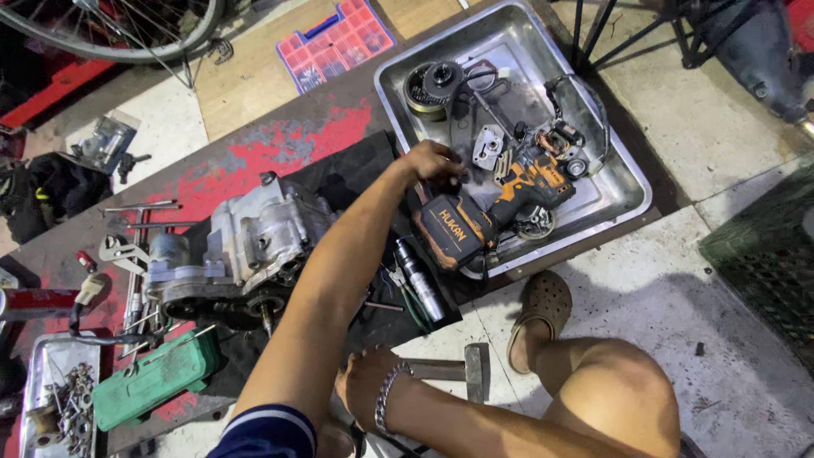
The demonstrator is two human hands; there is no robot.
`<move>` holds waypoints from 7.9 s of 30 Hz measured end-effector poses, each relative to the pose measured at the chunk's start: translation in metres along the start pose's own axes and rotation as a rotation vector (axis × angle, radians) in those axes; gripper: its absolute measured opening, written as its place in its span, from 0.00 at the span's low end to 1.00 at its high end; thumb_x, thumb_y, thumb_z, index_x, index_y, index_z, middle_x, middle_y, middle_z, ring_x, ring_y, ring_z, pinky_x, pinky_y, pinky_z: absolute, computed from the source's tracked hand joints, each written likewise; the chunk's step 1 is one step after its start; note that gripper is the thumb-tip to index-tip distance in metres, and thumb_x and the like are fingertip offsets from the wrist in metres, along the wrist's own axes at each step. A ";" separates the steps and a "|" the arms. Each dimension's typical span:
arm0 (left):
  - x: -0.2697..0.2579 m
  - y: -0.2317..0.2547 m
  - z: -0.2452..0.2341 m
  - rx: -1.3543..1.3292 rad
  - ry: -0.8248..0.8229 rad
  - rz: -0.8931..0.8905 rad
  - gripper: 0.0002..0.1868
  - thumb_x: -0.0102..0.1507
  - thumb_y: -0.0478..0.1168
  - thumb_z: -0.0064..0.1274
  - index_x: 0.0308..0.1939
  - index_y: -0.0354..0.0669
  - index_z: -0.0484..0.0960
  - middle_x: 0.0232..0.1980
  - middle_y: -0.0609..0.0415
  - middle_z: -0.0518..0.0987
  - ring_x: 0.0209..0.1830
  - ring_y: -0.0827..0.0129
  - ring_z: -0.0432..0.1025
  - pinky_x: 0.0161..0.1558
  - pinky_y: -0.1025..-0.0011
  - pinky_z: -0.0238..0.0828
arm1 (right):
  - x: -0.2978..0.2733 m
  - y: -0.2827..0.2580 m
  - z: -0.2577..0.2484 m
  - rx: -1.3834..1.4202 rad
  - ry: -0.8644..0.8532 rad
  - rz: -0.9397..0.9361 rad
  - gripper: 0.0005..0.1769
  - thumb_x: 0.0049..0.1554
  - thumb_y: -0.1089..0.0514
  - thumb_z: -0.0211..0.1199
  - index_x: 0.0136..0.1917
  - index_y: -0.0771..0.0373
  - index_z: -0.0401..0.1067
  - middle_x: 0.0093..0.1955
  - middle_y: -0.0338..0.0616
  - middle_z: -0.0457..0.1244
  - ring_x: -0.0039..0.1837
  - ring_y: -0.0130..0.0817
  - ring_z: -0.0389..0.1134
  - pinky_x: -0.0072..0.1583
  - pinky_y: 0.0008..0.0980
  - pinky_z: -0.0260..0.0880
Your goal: The person uses a wrench to loosen a bolt on a disassembled engine block. They then use a hammer to tap a socket onto a component and remove a small metal part from the engine assembly.
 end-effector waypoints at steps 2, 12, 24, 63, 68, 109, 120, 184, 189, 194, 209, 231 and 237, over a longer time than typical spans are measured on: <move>-0.001 0.010 -0.006 0.333 -0.006 0.022 0.16 0.61 0.43 0.65 0.48 0.35 0.88 0.41 0.48 0.88 0.33 0.66 0.81 0.38 0.66 0.78 | 0.001 -0.004 0.002 0.017 0.003 0.004 0.29 0.52 0.55 0.67 0.64 0.68 0.68 0.61 0.64 0.65 0.64 0.56 0.67 0.63 0.51 0.66; -0.230 0.157 -0.024 0.382 0.377 0.551 0.15 0.60 0.46 0.60 0.46 0.41 0.85 0.34 0.55 0.87 0.29 0.77 0.80 0.33 0.70 0.76 | 0.008 0.009 -0.002 -0.014 0.151 -0.004 0.12 0.60 0.54 0.60 0.50 0.61 0.79 0.55 0.58 0.69 0.59 0.55 0.71 0.60 0.52 0.70; -0.484 -0.044 0.077 0.404 0.537 0.305 0.17 0.60 0.44 0.58 0.50 0.40 0.83 0.42 0.47 0.86 0.42 0.58 0.83 0.45 0.63 0.79 | -0.010 -0.016 -0.004 -0.068 0.024 0.029 0.23 0.56 0.47 0.62 0.57 0.66 0.73 0.57 0.58 0.67 0.61 0.53 0.68 0.62 0.47 0.68; -0.489 -0.150 0.081 0.515 0.528 -0.025 0.23 0.58 0.56 0.61 0.47 0.42 0.85 0.42 0.45 0.86 0.43 0.52 0.80 0.46 0.55 0.77 | 0.007 0.217 0.046 0.607 0.657 0.737 0.25 0.55 0.53 0.71 0.56 0.75 0.68 0.49 0.61 0.68 0.53 0.62 0.71 0.53 0.58 0.73; -0.361 -0.168 0.114 -0.116 0.627 -0.160 0.29 0.59 0.60 0.57 0.42 0.34 0.85 0.42 0.36 0.87 0.43 0.46 0.83 0.46 0.56 0.80 | -0.004 0.215 0.061 1.466 0.459 0.484 0.20 0.54 0.64 0.62 0.58 0.75 0.65 0.44 0.54 0.69 0.45 0.50 0.74 0.48 0.46 0.77; -0.489 -0.164 0.145 -0.717 0.804 0.369 0.13 0.68 0.44 0.58 0.34 0.41 0.77 0.28 0.62 0.76 0.25 0.81 0.66 0.29 0.79 0.61 | -0.071 0.062 0.113 0.286 0.332 0.494 0.13 0.47 0.56 0.69 0.45 0.61 0.75 0.32 0.43 0.68 0.36 0.36 0.69 0.43 0.38 0.68; -0.586 -0.099 0.121 0.713 1.044 0.108 0.15 0.61 0.47 0.57 0.43 0.39 0.77 0.35 0.46 0.81 0.34 0.52 0.77 0.39 0.57 0.73 | -0.050 0.035 0.099 0.375 0.228 0.322 0.27 0.45 0.52 0.71 0.59 0.59 0.75 0.38 0.43 0.71 0.38 0.37 0.71 0.43 0.37 0.73; -0.539 0.005 0.045 1.151 -0.703 0.659 0.21 0.40 0.43 0.64 0.36 0.44 0.82 0.40 0.49 0.81 0.47 0.52 0.76 0.52 0.56 0.73 | -0.024 -0.246 0.086 2.140 2.062 0.953 0.18 0.56 0.69 0.66 0.59 0.68 0.69 0.51 0.47 0.68 0.45 0.34 0.69 0.44 0.33 0.72; -0.533 0.012 0.039 1.120 -0.705 0.703 0.22 0.43 0.44 0.66 0.40 0.44 0.82 0.39 0.51 0.81 0.46 0.54 0.76 0.52 0.57 0.72 | 0.007 -0.237 0.070 2.049 2.106 0.798 0.15 0.58 0.67 0.66 0.58 0.69 0.69 0.59 0.48 0.71 0.52 0.31 0.73 0.44 0.31 0.75; -0.535 0.011 0.039 1.104 -0.755 0.686 0.26 0.42 0.47 0.69 0.41 0.44 0.83 0.38 0.51 0.81 0.46 0.53 0.76 0.53 0.56 0.70 | 0.019 -0.236 0.054 2.009 2.154 0.778 0.22 0.56 0.68 0.68 0.62 0.67 0.67 0.56 0.49 0.69 0.47 0.30 0.72 0.44 0.28 0.75; -0.531 0.007 0.043 1.229 -0.820 0.535 0.23 0.47 0.46 0.69 0.43 0.47 0.80 0.36 0.50 0.81 0.42 0.52 0.77 0.46 0.54 0.72 | 0.025 -0.228 0.060 1.963 2.127 0.821 0.20 0.57 0.67 0.70 0.60 0.70 0.67 0.54 0.52 0.70 0.48 0.34 0.75 0.45 0.29 0.75; -0.499 0.018 0.076 1.274 -0.937 0.399 0.14 0.49 0.46 0.61 0.39 0.54 0.87 0.31 0.44 0.83 0.36 0.44 0.78 0.42 0.49 0.73 | -0.019 -0.294 0.047 1.933 1.814 1.196 0.19 0.53 0.65 0.71 0.56 0.69 0.70 0.48 0.45 0.70 0.47 0.28 0.71 0.49 0.28 0.73; -0.502 0.014 0.075 1.303 -1.017 0.379 0.13 0.48 0.47 0.62 0.34 0.51 0.86 0.29 0.45 0.82 0.36 0.46 0.77 0.41 0.51 0.73 | 0.005 -0.327 0.044 2.411 2.020 0.707 0.08 0.54 0.67 0.63 0.48 0.71 0.71 0.31 0.47 0.65 0.29 0.36 0.68 0.31 0.33 0.67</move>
Point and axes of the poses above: each hand's wrist, its own x-axis towards the middle knuckle, its own z-axis out of the palm, y = z × x, the point moved 6 cm from there along x, towards the middle knuckle
